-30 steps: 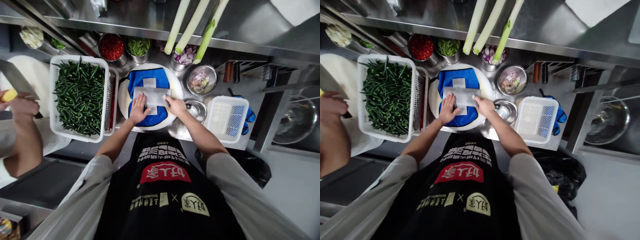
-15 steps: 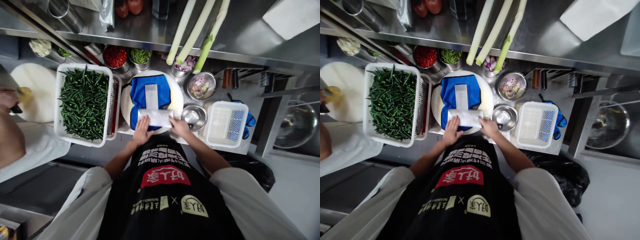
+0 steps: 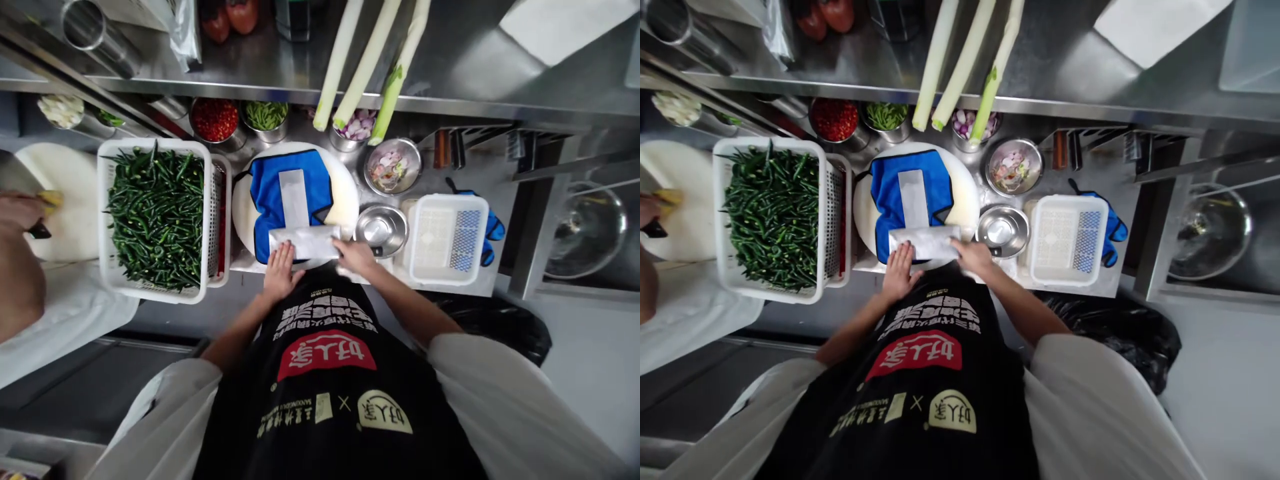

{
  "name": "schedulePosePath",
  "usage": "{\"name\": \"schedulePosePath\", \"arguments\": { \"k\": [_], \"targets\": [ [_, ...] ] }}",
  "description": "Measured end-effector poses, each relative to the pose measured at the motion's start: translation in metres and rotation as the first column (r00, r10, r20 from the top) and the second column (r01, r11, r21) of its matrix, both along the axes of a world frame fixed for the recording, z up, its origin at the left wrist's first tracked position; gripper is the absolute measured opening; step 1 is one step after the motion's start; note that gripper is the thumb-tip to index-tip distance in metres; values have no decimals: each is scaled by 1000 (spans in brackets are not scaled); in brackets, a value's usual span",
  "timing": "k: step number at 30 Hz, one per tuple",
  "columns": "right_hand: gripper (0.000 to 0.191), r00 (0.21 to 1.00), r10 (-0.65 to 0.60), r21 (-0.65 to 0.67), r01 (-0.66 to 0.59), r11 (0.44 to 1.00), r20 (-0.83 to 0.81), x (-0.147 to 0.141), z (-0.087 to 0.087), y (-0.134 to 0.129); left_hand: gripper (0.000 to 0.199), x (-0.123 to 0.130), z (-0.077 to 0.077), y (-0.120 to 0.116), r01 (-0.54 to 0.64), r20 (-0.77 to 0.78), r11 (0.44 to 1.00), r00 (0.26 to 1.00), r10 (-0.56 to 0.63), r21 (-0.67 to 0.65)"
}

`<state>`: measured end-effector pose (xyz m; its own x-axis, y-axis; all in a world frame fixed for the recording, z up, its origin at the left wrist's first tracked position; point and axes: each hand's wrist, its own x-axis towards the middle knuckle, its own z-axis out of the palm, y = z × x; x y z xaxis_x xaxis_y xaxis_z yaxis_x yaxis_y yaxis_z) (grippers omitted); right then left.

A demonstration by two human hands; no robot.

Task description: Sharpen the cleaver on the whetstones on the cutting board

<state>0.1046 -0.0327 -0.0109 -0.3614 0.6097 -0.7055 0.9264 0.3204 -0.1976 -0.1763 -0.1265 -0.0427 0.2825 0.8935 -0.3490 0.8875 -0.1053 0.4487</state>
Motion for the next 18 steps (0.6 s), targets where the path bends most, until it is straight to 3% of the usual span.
{"name": "schedulePosePath", "arguments": {
  "k": [3,5,7,11,13,16,18],
  "targets": [
    [62,998,-11,121,18,993,-60,-13,-9,50,91,-11,-12,49,-59,5,996,998,59,66],
    [65,995,-16,204,35,978,-96,-20,-11,69,93,-16,-16,72,-75,19,991,997,73,106],
    [66,997,-23,176,35,984,-68,-17,-6,52,93,-13,-12,59,-45,23,994,999,43,98],
    [63,999,-37,10,37,999,-13,4,1,-8,89,2,-1,-1,20,0,1000,1000,-20,8],
    [61,999,-43,39,45,998,-30,3,-4,5,88,1,-5,11,6,-2,1000,1000,-6,11],
    [63,995,-62,187,75,979,-78,-12,-14,52,91,-10,-14,65,-46,11,996,999,46,75],
    [64,993,-79,222,96,970,-85,-16,-12,55,93,-13,-14,75,-45,29,994,999,42,98]
  ]
}}
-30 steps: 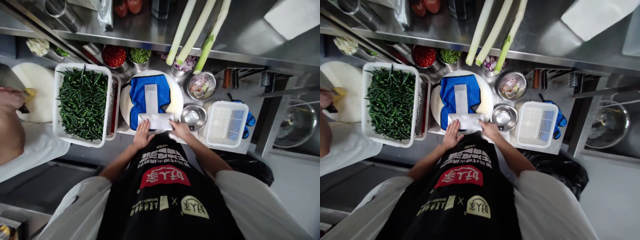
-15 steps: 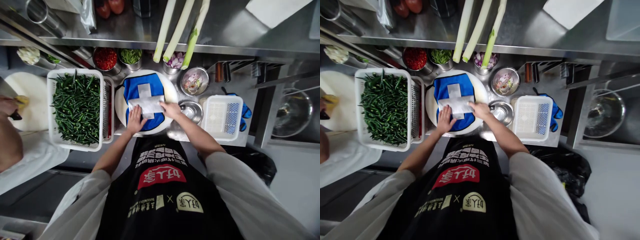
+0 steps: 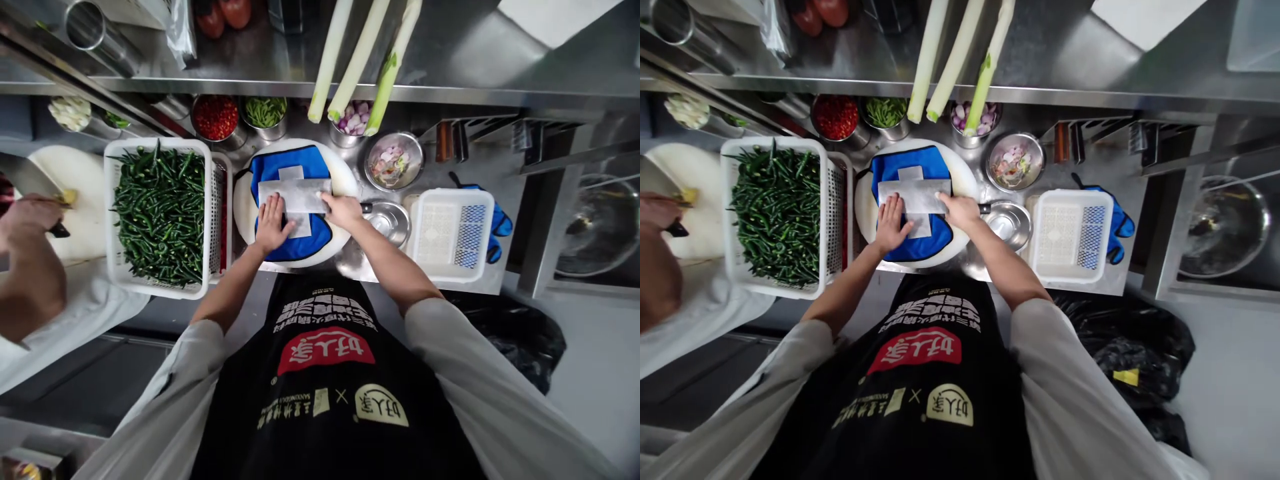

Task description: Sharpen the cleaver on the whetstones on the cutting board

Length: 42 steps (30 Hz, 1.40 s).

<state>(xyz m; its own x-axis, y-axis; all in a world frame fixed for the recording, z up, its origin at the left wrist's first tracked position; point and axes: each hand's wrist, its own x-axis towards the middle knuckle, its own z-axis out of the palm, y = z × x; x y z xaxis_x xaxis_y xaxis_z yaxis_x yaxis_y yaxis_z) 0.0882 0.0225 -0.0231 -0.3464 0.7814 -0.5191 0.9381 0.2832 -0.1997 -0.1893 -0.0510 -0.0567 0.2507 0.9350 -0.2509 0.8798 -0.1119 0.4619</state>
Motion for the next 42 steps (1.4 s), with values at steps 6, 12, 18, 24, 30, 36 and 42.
{"name": "schedulePosePath", "arguments": {
  "k": [6,12,18,24,30,36,42],
  "targets": [
    [63,996,4,-201,13,979,84,31,14,-81,89,21,14,-74,129,22,985,992,-127,-117],
    [66,997,-27,-22,29,999,68,15,5,-20,92,12,1,-7,63,7,997,998,-63,-33],
    [61,995,-23,-190,42,981,97,38,12,-91,87,27,12,-77,159,10,984,987,-159,-79],
    [65,997,-66,-1,67,998,35,16,1,-23,92,11,-3,0,84,13,996,996,-84,-9],
    [63,994,-53,-184,70,980,95,37,11,-96,88,25,7,-71,198,15,979,980,-198,-50],
    [66,994,-99,14,99,995,50,14,0,-26,93,10,-4,12,125,7,992,992,-125,-31],
    [62,993,-67,-189,85,978,100,33,13,-102,90,22,11,-74,197,38,979,980,-195,-52]
  ]
}}
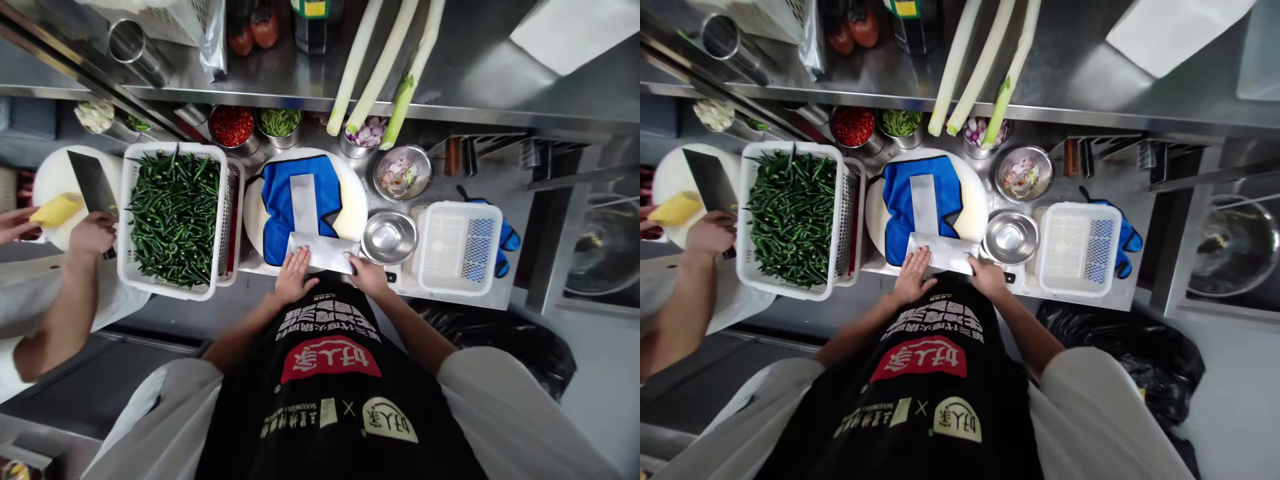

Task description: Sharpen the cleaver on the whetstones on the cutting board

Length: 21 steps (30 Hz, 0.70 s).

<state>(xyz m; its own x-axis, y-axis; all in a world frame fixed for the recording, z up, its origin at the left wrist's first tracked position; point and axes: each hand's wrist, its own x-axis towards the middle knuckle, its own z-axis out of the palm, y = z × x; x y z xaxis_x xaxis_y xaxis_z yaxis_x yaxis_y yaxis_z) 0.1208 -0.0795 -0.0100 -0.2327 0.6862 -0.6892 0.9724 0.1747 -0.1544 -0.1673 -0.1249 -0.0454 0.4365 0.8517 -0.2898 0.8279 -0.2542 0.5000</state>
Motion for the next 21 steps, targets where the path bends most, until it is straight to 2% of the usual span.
{"name": "schedulePosePath", "arguments": {
  "k": [1,2,5,6,7,8,11,12,13,14,17,18,19,21],
  "targets": [
    [62,1000,1,2,-1,1000,0,-1,-1,6,89,-2,-1,4,-12,-3,1000,1000,12,-4],
    [62,1000,4,24,-4,1000,-4,-5,-3,21,89,-5,-5,17,-31,-5,1000,1000,31,-3],
    [66,999,20,155,-14,988,-36,-24,-12,79,93,-18,-16,72,-112,-4,993,994,112,40],
    [67,999,26,185,-18,983,-42,-29,-12,88,94,-20,-18,80,-134,-2,989,991,134,61],
    [68,999,35,178,-27,984,-41,-31,-11,87,95,-20,-17,78,-141,0,987,990,141,77],
    [68,999,44,144,-39,989,-32,-30,-9,78,94,-19,-14,66,-136,-2,987,991,136,84],
    [64,997,77,8,-77,997,-23,-18,-1,33,91,-8,-4,9,-101,-30,994,994,103,39],
    [63,996,87,-19,-88,996,-28,-15,0,28,90,-6,-2,-2,-98,-39,995,994,99,19],
    [62,995,92,-16,-92,996,-33,-15,-1,32,90,-7,-3,-1,-105,-45,994,993,105,6],
    [61,995,95,10,-94,995,-40,-17,-3,45,90,-10,-5,9,-122,-46,993,991,122,4],
    [63,991,111,151,-99,984,-74,-33,-11,104,90,-23,-16,64,-190,-18,981,981,191,44],
    [64,989,117,190,-99,977,-86,-37,-12,115,90,-26,-18,75,-211,-7,976,977,212,61],
    [65,988,122,201,-102,974,-90,-38,-11,116,90,-26,-17,76,-222,3,972,975,223,70],
    [65,989,123,144,-111,983,-77,-31,-7,93,88,-19,-9,50,-215,7,975,977,215,56]
  ]
}}
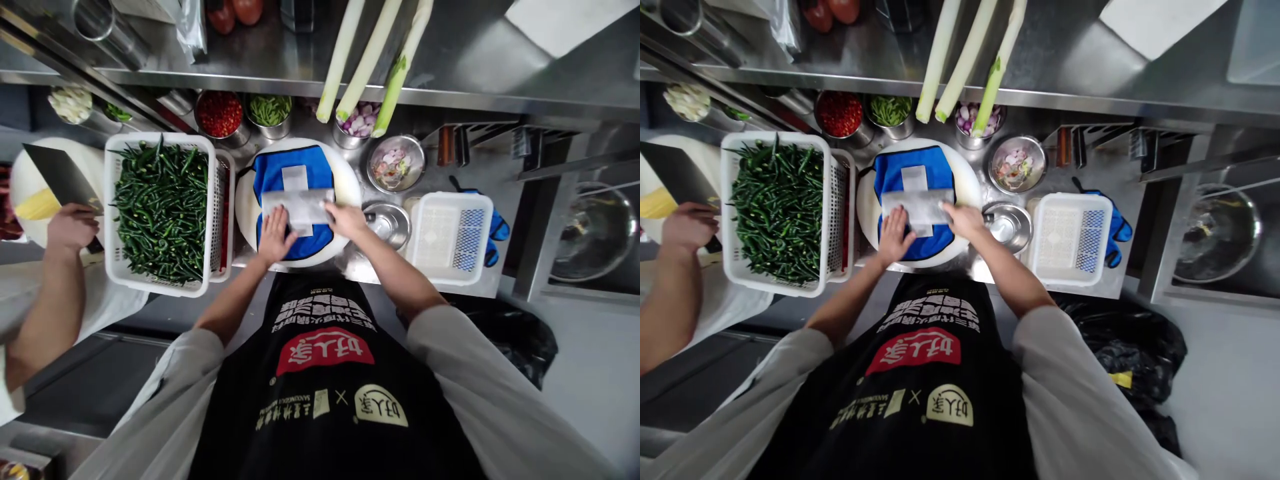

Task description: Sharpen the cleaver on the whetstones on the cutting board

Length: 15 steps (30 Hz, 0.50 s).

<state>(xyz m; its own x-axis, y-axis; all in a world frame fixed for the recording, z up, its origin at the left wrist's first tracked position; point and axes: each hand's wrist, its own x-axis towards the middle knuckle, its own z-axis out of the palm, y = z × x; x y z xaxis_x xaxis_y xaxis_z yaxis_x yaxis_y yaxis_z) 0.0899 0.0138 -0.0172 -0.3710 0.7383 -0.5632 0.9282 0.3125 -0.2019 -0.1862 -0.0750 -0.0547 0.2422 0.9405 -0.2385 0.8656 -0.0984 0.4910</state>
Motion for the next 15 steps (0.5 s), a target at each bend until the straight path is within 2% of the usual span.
{"name": "schedulePosePath", "arguments": {
  "k": [2,4,5,8,10,11,15],
  "targets": [
    [62,999,12,-98,-9,995,30,11,4,-35,86,9,9,-40,31,-7,998,999,-31,-57],
    [61,999,34,-155,-28,987,39,16,4,-47,87,12,11,-58,48,-21,994,999,-50,-98],
    [60,999,40,-140,-36,990,30,13,3,-39,88,9,9,-52,40,-28,994,999,-43,-98],
    [63,999,47,-7,-47,999,-27,-4,-5,9,92,-5,-2,-5,-19,-41,999,999,17,-41],
    [64,997,55,49,-53,997,-46,-10,-5,23,93,-9,-3,7,-40,-41,999,998,39,-10],
    [64,997,65,32,-64,997,-36,-9,-4,17,93,-7,-1,0,-33,-40,999,999,33,-10],
    [62,995,98,-141,-93,986,26,12,0,-32,89,10,11,-59,17,-53,996,998,-22,-93]
  ]
}}
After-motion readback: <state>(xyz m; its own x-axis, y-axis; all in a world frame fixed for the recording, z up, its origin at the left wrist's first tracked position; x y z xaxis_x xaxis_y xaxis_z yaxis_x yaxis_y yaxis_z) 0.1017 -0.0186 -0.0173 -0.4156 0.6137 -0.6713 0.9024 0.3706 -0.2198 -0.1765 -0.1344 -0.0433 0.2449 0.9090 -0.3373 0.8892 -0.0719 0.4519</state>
